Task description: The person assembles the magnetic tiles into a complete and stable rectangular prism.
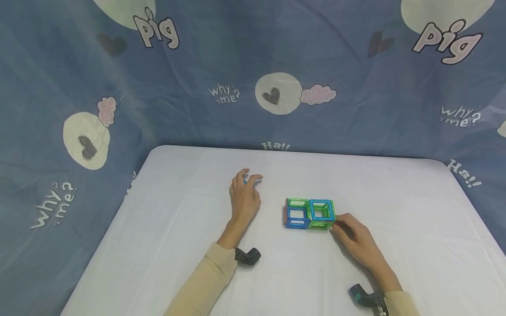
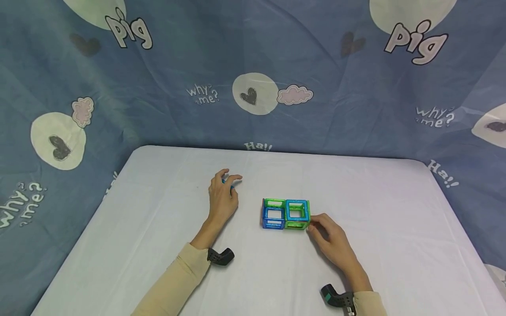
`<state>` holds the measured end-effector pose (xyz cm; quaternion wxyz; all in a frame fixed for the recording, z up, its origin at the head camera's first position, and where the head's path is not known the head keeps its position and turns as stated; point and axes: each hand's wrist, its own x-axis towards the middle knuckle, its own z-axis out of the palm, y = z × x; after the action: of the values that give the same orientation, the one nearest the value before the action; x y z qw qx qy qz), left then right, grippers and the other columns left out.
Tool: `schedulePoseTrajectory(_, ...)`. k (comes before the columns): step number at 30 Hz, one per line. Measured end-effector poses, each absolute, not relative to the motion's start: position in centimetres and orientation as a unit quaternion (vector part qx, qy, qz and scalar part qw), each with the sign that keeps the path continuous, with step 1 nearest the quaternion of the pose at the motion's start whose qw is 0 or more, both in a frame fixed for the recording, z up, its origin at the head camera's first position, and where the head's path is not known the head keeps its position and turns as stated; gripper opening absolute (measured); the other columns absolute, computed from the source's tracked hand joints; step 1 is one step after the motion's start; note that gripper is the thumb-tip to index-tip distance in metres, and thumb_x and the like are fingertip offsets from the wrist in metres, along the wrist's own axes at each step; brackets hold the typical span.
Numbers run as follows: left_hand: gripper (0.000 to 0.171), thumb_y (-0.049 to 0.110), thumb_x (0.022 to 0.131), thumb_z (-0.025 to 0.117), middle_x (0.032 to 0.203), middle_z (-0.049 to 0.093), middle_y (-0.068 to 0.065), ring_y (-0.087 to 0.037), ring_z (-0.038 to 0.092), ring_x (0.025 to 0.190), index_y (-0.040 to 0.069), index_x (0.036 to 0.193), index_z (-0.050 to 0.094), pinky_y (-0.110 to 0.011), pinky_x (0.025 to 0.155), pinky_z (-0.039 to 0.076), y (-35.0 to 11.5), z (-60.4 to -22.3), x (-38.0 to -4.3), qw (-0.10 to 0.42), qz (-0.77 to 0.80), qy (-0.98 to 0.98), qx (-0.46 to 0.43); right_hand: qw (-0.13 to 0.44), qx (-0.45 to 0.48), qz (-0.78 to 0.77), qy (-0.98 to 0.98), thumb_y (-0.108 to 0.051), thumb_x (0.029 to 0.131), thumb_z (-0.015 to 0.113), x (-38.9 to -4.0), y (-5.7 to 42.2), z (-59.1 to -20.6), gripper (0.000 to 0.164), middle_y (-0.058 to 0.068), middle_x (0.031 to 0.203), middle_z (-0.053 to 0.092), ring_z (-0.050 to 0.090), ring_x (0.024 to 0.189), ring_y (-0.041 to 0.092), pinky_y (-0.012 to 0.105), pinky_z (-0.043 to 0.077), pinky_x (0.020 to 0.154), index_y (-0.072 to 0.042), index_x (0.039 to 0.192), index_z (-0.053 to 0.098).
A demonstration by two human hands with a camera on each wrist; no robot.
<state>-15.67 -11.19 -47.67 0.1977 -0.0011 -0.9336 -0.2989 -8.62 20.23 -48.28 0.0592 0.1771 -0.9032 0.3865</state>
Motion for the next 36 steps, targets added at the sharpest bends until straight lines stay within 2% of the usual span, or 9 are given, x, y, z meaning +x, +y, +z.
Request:
schedulePoseTrajectory(4, 0.035, 0.006, 0.085, 0.061, 0.140, 0.038, -0.015, -0.032, 0.035, 0.128, 0.016, 0.118, 0.061, -0.051, 0.106, 0.027, -11.3, -47.7, -15.7, 0.200, -0.290, -0.936, 0.015, 0.056, 0.174, 0.385, -0.905, -0.021, 0.092, 0.061, -8.6, 20.3, -48.3, 0.021, -0.011, 0.107, 0.064, 0.054, 0.107, -0.006, 0.003, 0.036, 0.095, -0.023, 0.113, 0.062)
schedulePoseTrajectory(8, 0.047, 0.016, 0.084, 0.063, 0.136, 0.035, -0.018, -0.033, 0.033, 0.121, 0.014, 0.130, 0.052, -0.054, 0.101, 0.021, -11.4, -47.7, -15.7, 0.190, -0.278, -0.941, 0.039, 0.054, 0.171, 0.381, -0.907, -0.023, 0.093, 0.060, -8.6, 20.3, -48.4, 0.021, -0.011, 0.107, 0.064, 0.054, 0.107, -0.005, 0.004, 0.036, 0.095, -0.023, 0.113, 0.061)
schedulePoseTrajectory(12, 0.058, 0.016, 0.078, 0.062, 0.129, 0.038, -0.018, -0.033, 0.035, 0.112, 0.011, 0.134, 0.048, -0.052, 0.097, 0.023, -11.4, -47.7, -15.7, 0.184, -0.285, -0.940, 0.044, 0.050, 0.166, 0.380, -0.909, -0.024, 0.093, 0.060, -8.6, 20.2, -48.4, 0.021, -0.012, 0.107, 0.064, 0.054, 0.107, -0.005, 0.005, 0.037, 0.095, -0.024, 0.113, 0.061)
schedulePoseTrajectory(17, 0.047, 0.011, 0.082, 0.059, 0.126, 0.044, -0.018, -0.035, 0.039, 0.112, 0.011, 0.128, 0.055, -0.048, 0.096, 0.030, -11.3, -47.9, -15.6, 0.184, -0.275, -0.943, 0.028, 0.043, 0.153, 0.373, -0.914, -0.027, 0.093, 0.059, -8.4, 20.2, -48.3, 0.021, -0.012, 0.107, 0.064, 0.054, 0.107, -0.005, 0.011, 0.041, 0.096, -0.025, 0.113, 0.061)
schedulePoseTrajectory(22, 0.032, 0.015, 0.084, 0.066, 0.125, 0.050, -0.011, -0.032, 0.046, 0.114, 0.016, 0.117, 0.063, -0.045, 0.092, 0.037, -11.1, -48.0, -15.7, 0.190, -0.291, -0.938, -0.004, 0.048, 0.157, 0.375, -0.913, -0.026, 0.093, 0.059, -8.3, 20.2, -48.4, 0.021, -0.013, 0.107, 0.064, 0.054, 0.106, -0.006, 0.005, 0.039, 0.095, -0.024, 0.113, 0.061)
schedulePoseTrajectory(29, 0.027, 0.018, 0.081, 0.072, 0.131, 0.038, -0.005, -0.020, 0.042, 0.119, 0.020, 0.108, 0.065, -0.037, 0.099, 0.042, -10.5, -47.9, -16.0, 0.191, -0.412, -0.886, -0.091, 0.050, 0.166, 0.386, -0.906, -0.023, 0.093, 0.059, -8.4, 20.2, -48.4, 0.021, -0.012, 0.107, 0.064, 0.054, 0.106, -0.006, 0.003, 0.036, 0.094, -0.023, 0.113, 0.061)
schedulePoseTrajectory(33, 0.024, 0.016, 0.082, 0.072, 0.131, 0.037, -0.004, -0.018, 0.043, 0.122, 0.019, 0.105, 0.065, -0.035, 0.102, 0.045, -10.3, -47.9, -16.0, 0.192, -0.425, -0.879, -0.102, 0.047, 0.160, 0.377, -0.911, -0.026, 0.093, 0.058, -8.4, 20.1, -48.3, 0.021, -0.013, 0.108, 0.063, 0.054, 0.107, -0.006, 0.005, 0.038, 0.095, -0.025, 0.114, 0.061)
schedulePoseTrajectory(36, 0.023, 0.015, 0.084, 0.069, 0.131, 0.039, -0.004, -0.020, 0.044, 0.124, 0.019, 0.106, 0.065, -0.037, 0.106, 0.042, -10.2, -47.8, -15.8, 0.183, -0.428, -0.880, -0.100, 0.045, 0.159, 0.375, -0.912, -0.026, 0.093, 0.058, -8.5, 20.1, -48.2, 0.021, -0.013, 0.108, 0.063, 0.054, 0.108, -0.004, 0.008, 0.040, 0.096, -0.024, 0.114, 0.061)
